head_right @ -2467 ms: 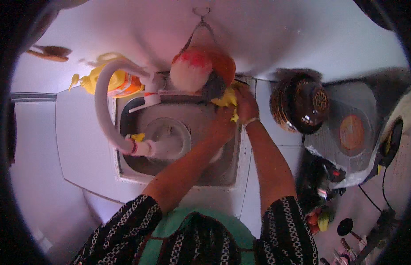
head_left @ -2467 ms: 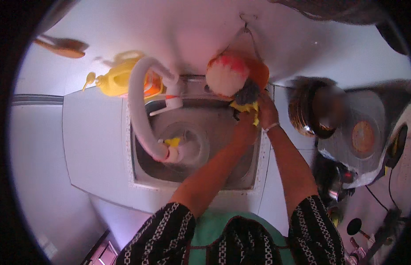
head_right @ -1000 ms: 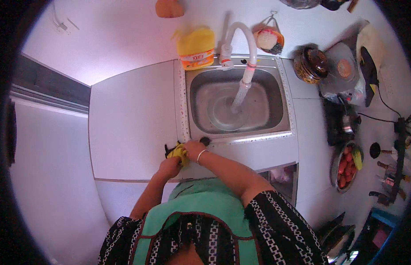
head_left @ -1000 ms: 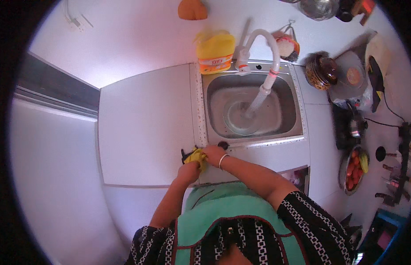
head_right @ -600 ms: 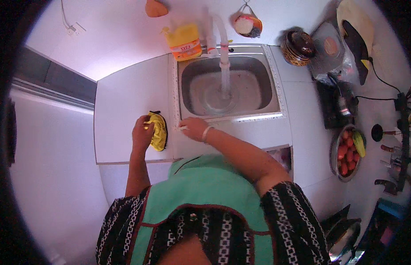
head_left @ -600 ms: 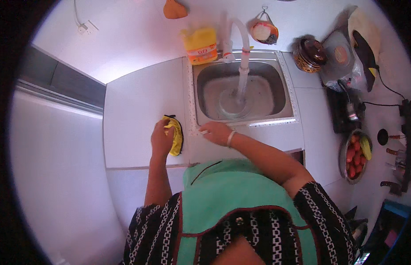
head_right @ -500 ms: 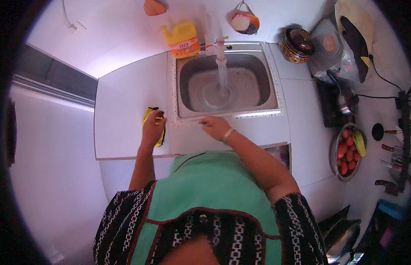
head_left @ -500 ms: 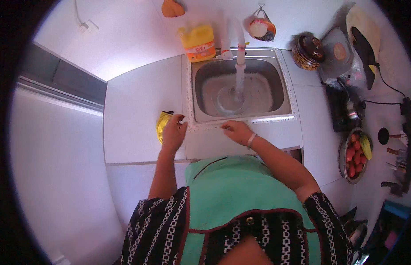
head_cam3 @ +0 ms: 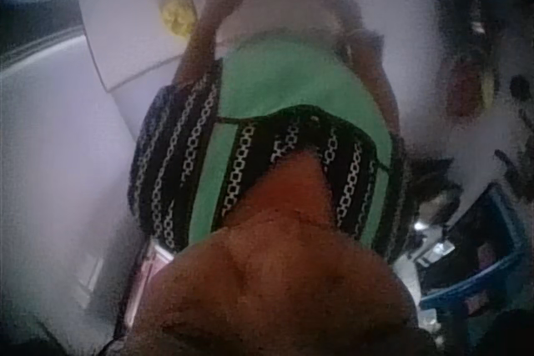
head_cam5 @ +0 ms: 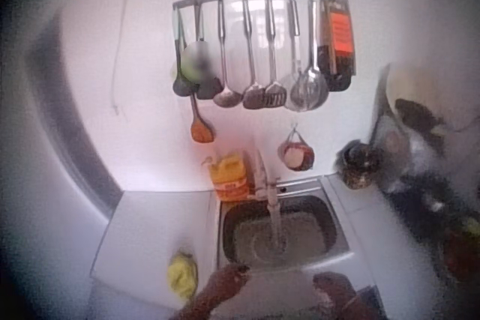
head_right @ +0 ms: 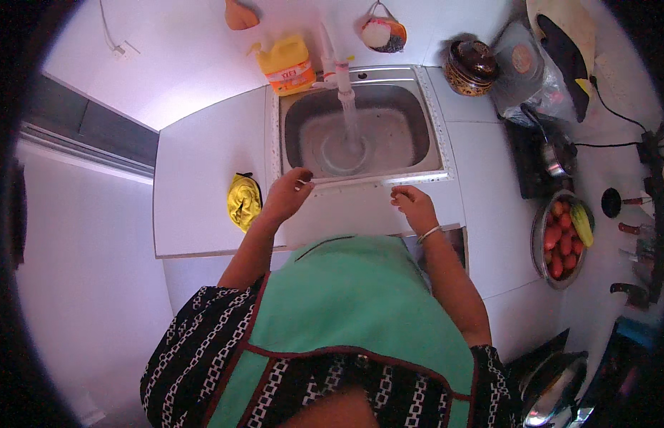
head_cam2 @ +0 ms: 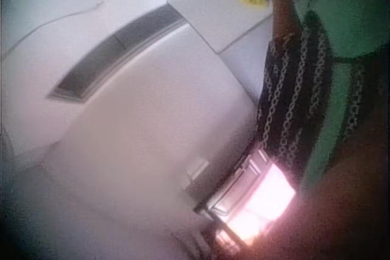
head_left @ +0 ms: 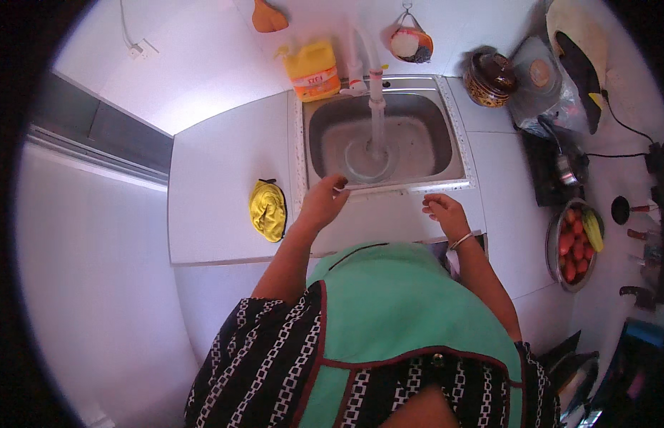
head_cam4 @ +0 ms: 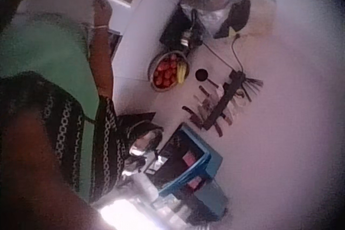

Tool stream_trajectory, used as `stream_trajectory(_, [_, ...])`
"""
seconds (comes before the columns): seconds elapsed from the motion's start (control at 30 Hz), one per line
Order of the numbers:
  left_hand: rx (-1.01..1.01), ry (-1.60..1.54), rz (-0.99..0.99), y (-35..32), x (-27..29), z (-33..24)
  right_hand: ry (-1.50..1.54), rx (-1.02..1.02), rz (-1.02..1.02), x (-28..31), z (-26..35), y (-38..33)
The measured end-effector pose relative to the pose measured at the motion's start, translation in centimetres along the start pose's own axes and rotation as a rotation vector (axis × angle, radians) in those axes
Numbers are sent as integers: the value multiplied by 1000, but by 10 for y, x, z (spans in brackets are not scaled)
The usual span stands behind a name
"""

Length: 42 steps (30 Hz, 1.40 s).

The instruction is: The person collects potato peels into a bucket, washes a glass bowl, and then slices peeled potatoes into thin strips using a cleaver on a wooden cutting board.

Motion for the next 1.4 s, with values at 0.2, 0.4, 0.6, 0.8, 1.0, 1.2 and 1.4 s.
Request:
stream_trajectory(0.2, [53, -6, -34, 16, 34, 33, 24, -33, -28, -19, 11, 6])
stream_trajectory(0.4, [123, -34, -27, 9, 31, 64, -17, -57, 27, -47, 6, 23])
stream_trajectory(0.6, [160, -123, -52, 9, 19, 67, -83, -97, 69, -52, 8, 63])
stream_trajectory(0.8, [187, -61, -72, 14, 16, 65, -210, 31, 79, -51, 1, 104])
stream_trajectory(1.0, [240, 13, -34, 14, 3, 73, -819, 363, 99, -37, -38, 126])
stream_trajectory(1.2, [269, 112, 109, 7, -35, 101, -1036, 488, 199, -41, -73, 120])
stream_trajectory(1.4, [260, 147, 168, 12, -48, 93, -1106, 475, 285, -38, -64, 122])
Point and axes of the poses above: each hand's wrist, its own y-axis towards the middle knuckle, its own x-axis out of the back of the hand, z = x × y, the point moved 9 cm from there along y, towards the middle knuckle, and after that the axes turned 13 degrees about -z, right-handed, at the moved point
